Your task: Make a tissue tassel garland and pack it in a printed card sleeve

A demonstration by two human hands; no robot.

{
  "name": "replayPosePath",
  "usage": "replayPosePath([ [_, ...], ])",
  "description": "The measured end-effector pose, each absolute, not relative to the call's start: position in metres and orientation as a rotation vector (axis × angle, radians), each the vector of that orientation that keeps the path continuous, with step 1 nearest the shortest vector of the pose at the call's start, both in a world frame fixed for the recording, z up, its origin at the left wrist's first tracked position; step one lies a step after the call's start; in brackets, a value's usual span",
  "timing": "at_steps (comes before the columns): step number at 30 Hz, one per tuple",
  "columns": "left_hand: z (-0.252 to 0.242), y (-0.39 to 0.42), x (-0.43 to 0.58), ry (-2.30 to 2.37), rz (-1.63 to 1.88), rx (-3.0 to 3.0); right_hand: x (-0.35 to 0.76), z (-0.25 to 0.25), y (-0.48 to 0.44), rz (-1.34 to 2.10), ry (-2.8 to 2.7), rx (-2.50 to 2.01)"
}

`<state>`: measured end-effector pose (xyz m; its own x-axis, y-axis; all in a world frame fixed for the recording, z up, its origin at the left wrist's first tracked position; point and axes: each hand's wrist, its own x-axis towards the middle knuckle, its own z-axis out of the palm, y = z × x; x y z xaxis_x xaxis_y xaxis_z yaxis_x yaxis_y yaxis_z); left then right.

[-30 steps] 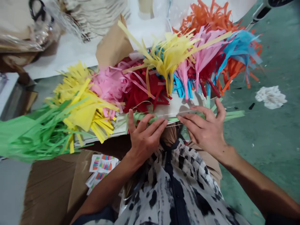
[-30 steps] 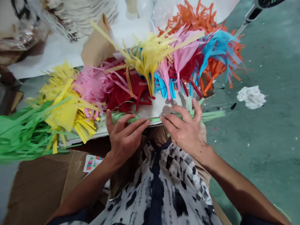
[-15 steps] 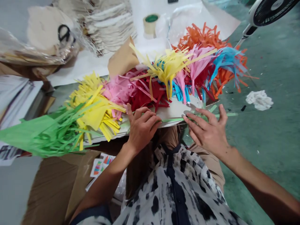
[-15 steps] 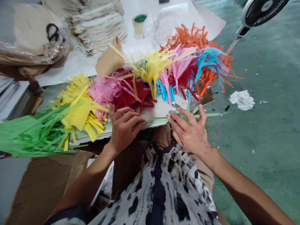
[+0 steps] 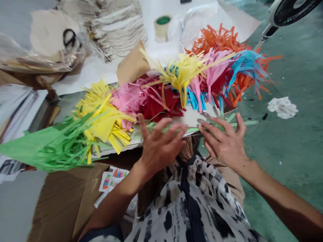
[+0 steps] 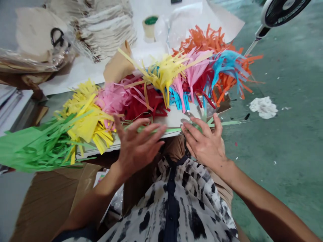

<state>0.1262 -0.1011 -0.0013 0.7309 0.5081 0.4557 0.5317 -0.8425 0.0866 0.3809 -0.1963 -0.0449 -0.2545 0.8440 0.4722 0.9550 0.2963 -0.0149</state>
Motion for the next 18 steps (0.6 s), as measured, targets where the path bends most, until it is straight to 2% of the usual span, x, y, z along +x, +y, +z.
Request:
replayPosePath([
  [3,-0.017,-0.111,0.138,-0.692,-0.634,-2.974,0.379,-0.044,-0.196,-0.423,-2.163,-1.639],
  [8,-0.040,-0.112,0.132,-0.811,-0.521,-2.990,0.382,-0.044,-0.196,-0.427,-2.174,-1.644],
  [15,-0.044,-0.119,0.129,-0.865,-0.783,-2.887,0.372,-0.038,-0.195,-0.233,-2.082,-1.647],
  [18,-0.045,-0.128,0.132,-0.854,-0.862,-2.849,0.356,-0.034,-0.194,-0.298,-2.074,-1.606],
])
